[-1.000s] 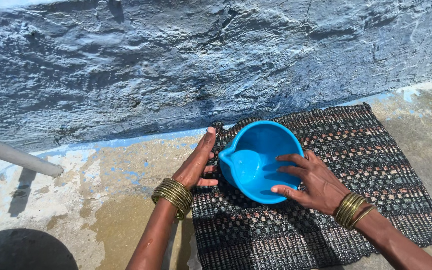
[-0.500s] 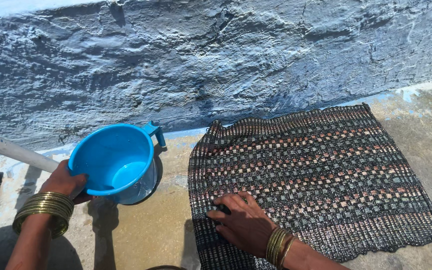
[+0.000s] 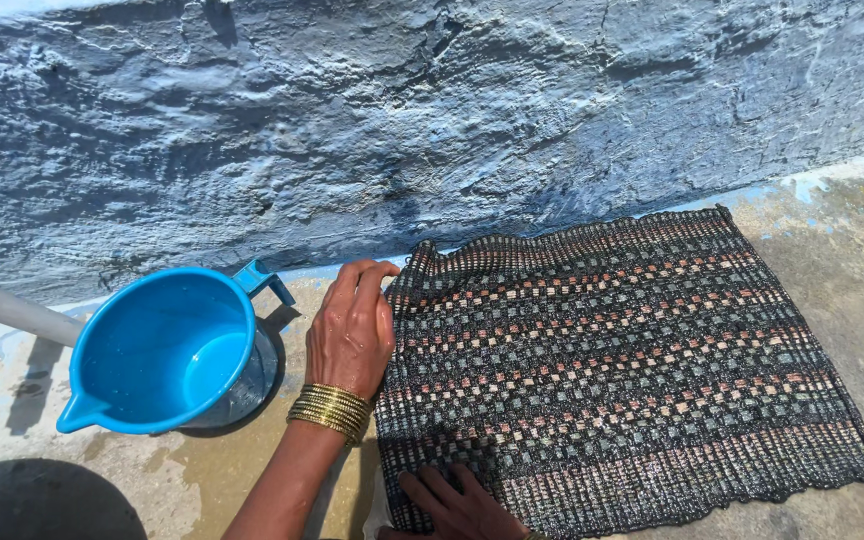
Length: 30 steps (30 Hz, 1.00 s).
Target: The person scrubs a rug with a brush, pours water over it from a bucket, wrings it out by hand, and spreads it flat on the ground to rinse it again.
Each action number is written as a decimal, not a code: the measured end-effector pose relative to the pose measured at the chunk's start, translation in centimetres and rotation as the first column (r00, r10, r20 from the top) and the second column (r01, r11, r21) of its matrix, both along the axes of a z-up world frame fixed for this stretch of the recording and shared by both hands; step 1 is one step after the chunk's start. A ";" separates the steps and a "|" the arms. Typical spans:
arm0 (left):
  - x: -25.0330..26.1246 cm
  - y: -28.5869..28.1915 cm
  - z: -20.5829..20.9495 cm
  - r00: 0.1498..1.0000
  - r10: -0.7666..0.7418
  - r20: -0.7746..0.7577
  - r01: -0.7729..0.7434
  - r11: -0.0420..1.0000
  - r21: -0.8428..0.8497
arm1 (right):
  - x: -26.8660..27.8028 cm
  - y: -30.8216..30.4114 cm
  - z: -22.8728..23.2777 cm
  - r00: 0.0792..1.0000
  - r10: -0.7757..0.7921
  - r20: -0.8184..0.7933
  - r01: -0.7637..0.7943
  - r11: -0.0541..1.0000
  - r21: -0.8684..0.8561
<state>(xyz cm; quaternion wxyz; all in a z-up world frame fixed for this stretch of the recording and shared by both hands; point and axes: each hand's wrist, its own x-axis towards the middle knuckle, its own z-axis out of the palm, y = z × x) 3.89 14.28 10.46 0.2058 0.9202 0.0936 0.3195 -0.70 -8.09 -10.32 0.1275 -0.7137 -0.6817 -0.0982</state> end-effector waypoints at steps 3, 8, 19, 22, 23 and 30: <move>3.9 0.5 -6.0 0.929 0.367 -0.047 -0.340 0.896 0.287 | -0.7 0.3 -3.7 0.999 -0.013 0.035 0.013 1.000 -0.002; 5.7 3.9 -13.2 0.713 0.295 -0.636 -0.519 0.832 -0.196 | -0.6 1.1 -3.4 0.904 -0.150 -0.399 0.032 0.957 -0.288; 10.1 4.7 -12.8 0.665 -0.142 -0.733 -0.590 0.503 -0.632 | 6.3 -2.6 13.0 -0.001 -0.356 -0.935 0.178 0.920 -0.350; 12.8 2.7 -10.9 0.777 -0.123 -0.618 -0.508 0.457 -0.730 | 3.5 -2.4 18.3 0.273 -0.741 -0.614 0.357 0.671 -0.650; 13.9 1.9 -9.6 0.829 -0.108 -0.549 -0.466 0.409 -0.785 | 3.8 -2.6 20.2 0.223 -0.759 -0.612 0.304 0.651 -0.696; 13.8 3.4 0.8 0.919 -0.363 0.154 0.235 0.191 -0.953 | 10.2 -7.5 30.1 0.392 -0.609 -0.690 0.278 0.793 -0.542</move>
